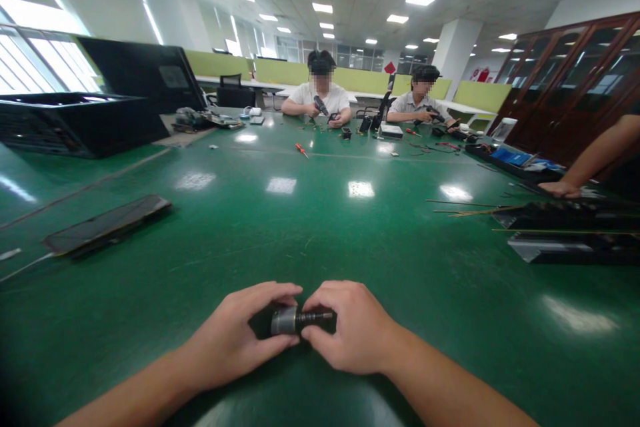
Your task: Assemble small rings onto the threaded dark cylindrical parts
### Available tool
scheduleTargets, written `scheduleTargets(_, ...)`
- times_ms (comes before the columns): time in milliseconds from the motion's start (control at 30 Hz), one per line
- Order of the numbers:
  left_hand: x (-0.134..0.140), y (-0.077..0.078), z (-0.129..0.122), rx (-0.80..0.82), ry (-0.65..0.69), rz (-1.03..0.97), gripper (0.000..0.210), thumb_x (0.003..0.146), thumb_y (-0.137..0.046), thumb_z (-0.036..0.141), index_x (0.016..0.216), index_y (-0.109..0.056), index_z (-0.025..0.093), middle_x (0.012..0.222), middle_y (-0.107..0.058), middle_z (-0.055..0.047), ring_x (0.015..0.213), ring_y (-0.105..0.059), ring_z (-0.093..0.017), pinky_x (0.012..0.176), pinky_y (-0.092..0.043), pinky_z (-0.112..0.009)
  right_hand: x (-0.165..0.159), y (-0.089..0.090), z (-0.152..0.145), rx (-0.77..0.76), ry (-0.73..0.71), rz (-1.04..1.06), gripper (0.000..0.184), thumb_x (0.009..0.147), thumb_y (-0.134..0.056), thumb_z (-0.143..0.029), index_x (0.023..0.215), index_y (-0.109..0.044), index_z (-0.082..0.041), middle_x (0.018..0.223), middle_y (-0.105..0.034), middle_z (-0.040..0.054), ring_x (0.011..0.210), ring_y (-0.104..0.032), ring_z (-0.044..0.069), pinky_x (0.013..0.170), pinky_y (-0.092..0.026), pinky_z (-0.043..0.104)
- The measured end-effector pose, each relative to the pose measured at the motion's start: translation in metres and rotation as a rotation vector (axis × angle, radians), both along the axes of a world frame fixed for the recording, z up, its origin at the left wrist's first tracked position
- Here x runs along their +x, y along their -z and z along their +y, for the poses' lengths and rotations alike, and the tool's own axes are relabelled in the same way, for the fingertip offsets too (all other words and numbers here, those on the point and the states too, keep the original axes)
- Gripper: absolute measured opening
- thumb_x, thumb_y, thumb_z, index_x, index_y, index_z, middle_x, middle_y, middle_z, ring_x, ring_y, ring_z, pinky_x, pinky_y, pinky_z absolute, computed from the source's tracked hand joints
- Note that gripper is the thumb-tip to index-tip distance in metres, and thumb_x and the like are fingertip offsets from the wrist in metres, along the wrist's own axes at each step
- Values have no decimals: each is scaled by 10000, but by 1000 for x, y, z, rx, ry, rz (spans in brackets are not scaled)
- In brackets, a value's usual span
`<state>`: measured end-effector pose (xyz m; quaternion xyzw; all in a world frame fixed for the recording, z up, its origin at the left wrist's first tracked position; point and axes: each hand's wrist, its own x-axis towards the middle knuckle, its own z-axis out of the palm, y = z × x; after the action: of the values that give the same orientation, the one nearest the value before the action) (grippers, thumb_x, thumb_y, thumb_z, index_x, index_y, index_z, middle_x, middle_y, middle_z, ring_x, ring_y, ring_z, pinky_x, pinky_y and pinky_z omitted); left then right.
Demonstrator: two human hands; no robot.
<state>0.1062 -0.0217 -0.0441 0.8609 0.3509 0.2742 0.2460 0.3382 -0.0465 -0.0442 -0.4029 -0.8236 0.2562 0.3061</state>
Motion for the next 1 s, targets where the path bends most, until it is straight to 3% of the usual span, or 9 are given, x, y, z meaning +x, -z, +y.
scheduleTargets(533, 4, -2, -3, -13, -8, -3, 316, 768, -771, 248, 1071, -680, 244, 1011, -748, -15, 927, -703, -177, 854, -556, -286, 0, 4, 1, 51, -25, -22, 74, 847, -662, -256, 865, -686, -188, 764, -660, 14, 689, -584, 161, 659, -401, 276)
scheduleTargets(1000, -1, 2, -2, 11, -52, 18, 332, 771, -779, 280, 1086, -675, 254, 1029, -748, -6, 936, -706, -172, 858, -556, -280, 4, 3, 3, 55, -14, -35, 87, 855, -658, -263, 862, -689, -183, 763, -662, 20, 700, -589, 166, 668, -402, 277)
